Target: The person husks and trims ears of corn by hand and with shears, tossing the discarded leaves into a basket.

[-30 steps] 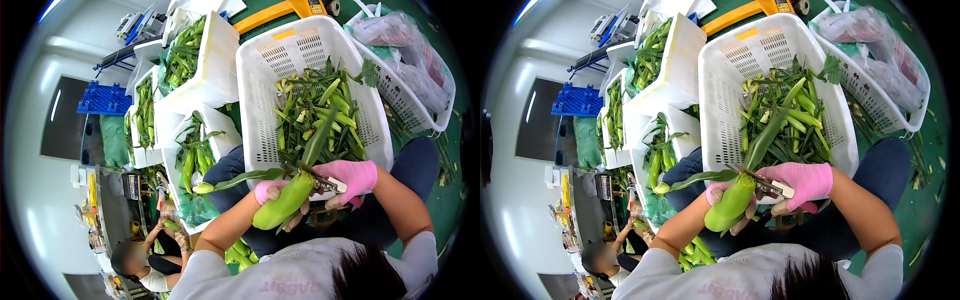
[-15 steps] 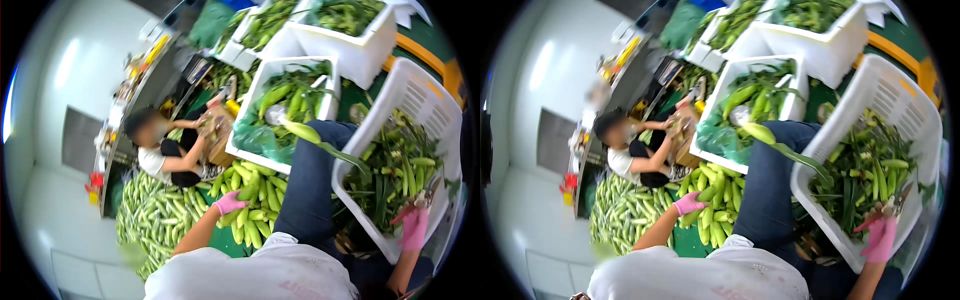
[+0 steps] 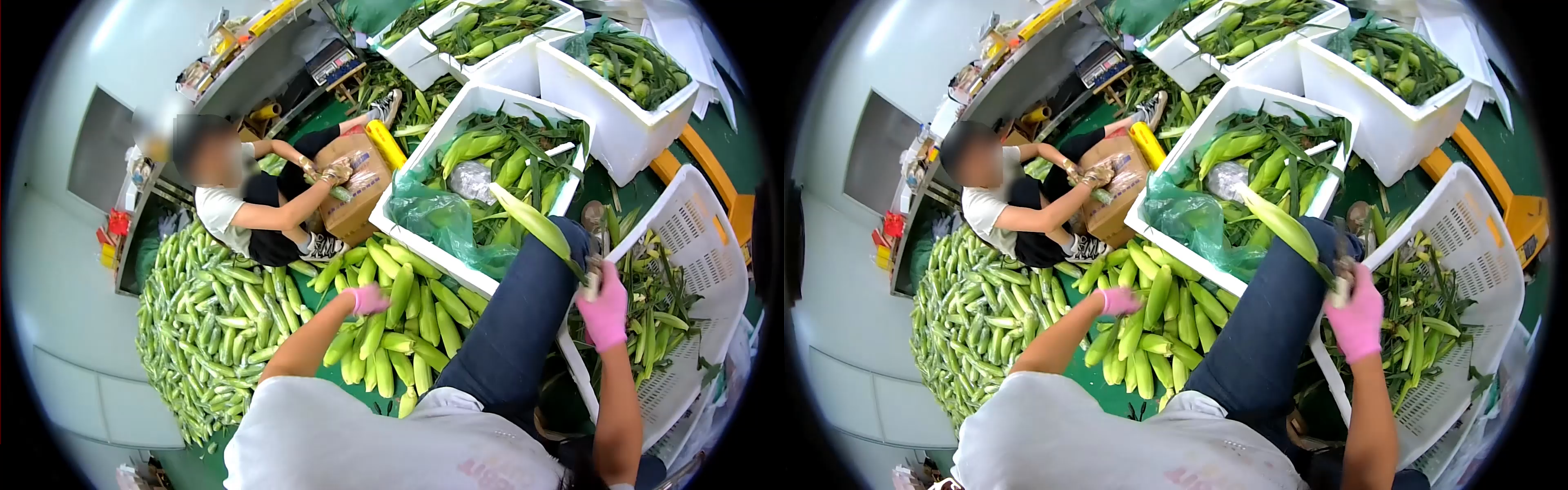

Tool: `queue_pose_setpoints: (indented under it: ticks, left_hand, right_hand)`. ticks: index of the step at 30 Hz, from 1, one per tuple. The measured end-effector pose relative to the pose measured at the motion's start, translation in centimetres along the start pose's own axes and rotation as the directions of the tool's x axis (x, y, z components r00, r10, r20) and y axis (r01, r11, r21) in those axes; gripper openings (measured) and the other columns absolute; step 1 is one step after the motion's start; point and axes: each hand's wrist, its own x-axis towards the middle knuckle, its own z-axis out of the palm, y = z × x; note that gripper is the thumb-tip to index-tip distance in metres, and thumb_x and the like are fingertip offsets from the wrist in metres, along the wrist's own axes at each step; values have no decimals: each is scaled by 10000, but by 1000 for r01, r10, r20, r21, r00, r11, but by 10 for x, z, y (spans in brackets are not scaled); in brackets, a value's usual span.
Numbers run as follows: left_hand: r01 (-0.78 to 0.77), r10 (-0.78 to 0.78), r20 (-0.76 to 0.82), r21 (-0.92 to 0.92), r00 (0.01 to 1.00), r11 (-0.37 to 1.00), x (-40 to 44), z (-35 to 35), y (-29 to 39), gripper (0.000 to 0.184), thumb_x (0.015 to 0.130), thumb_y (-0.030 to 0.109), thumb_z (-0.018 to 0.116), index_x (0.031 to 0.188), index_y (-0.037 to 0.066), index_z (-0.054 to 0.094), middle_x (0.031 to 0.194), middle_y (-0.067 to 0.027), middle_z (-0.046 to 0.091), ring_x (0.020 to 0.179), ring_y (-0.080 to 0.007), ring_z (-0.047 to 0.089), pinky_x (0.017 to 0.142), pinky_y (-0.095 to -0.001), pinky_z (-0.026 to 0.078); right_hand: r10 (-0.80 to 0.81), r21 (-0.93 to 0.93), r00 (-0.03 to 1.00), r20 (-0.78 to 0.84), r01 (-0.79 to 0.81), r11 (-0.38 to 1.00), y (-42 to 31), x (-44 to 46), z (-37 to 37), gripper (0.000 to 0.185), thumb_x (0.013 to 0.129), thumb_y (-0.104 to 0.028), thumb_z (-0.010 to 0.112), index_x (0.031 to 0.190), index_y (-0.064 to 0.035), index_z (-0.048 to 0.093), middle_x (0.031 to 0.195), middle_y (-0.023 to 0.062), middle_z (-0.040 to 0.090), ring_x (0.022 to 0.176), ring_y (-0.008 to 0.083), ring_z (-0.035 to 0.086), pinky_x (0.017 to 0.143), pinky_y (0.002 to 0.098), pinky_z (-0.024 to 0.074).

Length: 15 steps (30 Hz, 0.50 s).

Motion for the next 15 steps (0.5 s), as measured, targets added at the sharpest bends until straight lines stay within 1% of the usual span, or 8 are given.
queue_pose_setpoints:
  ticks: [3,5,8,9,10,12,14,15]
  left_hand:
    - [-672,338,-610,-472,716,571,-58,-90,161,398,1031,341,532,756,55,563,620,5,499,558,-87,479,523,-283,413]
    - [-667,357,-594,-735,721,123,-97,-118,246,369,1038,309,492,785,47,546,656,-13,535,567,-96,508,534,-267,416]
    - [-665,817,-573,-633,58,-397,-84,-118,321,795,1008,577,555,1567,46,357,1390,-155,579,1182,-251,609,946,-391,521]
    - [-747,828,-561,-542,-19,-385,-62,-123,333,734,1027,513,549,1587,88,335,1448,-134,539,1236,-252,576,977,-379,497]
    - [-842,785,-598,-498,159,-209,-36,-138,339,675,1029,471,539,1568,97,380,1431,-123,559,1218,-251,589,968,-372,499]
    - [-848,489,-718,-521,496,94,51,-155,338,483,1011,345,507,1388,55,595,1269,-171,674,1087,-300,663,918,-367,520]
    - [-493,236,-735,-152,636,856,155,-128,305,461,971,379,523,1175,-6,677,1108,-272,703,972,-441,676,909,-472,550]
    - [-283,178,-521,-130,835,950,192,-99,294,565,954,464,503,1156,-32,682,1162,-287,691,1077,-439,672,972,-482,533]
  right_hand:
    - [261,361,954,-149,-193,913,65,-40,-38,502,837,-135,675,1308,-10,558,988,88,651,832,187,632,715,339,518]
    - [468,444,875,-127,-372,815,85,-63,-95,473,859,-130,657,1304,-11,552,944,24,588,752,115,547,657,268,474]
    - [645,432,755,-120,-545,719,115,-107,-165,464,884,-134,640,1322,-29,530,914,7,558,710,98,516,604,252,430]
    - [679,352,728,-100,-612,708,137,-127,-191,463,886,-134,639,1323,-31,526,898,4,553,713,99,523,595,256,428]
    - [785,125,612,-97,-775,619,107,-132,-208,523,880,-107,634,1380,-31,498,1017,47,594,795,119,548,687,254,453]
    - [554,230,802,-221,-510,829,173,-200,-232,656,886,-102,602,1506,-12,410,1328,137,542,1078,197,562,894,284,453]
    - [653,430,751,-102,-558,710,139,-225,-244,698,926,-171,590,1564,-19,352,1519,173,453,1339,266,470,1080,376,420]
    - [624,610,774,-109,-443,657,136,-231,-239,689,940,-199,593,1563,-27,355,1537,177,438,1365,281,452,1108,410,402]
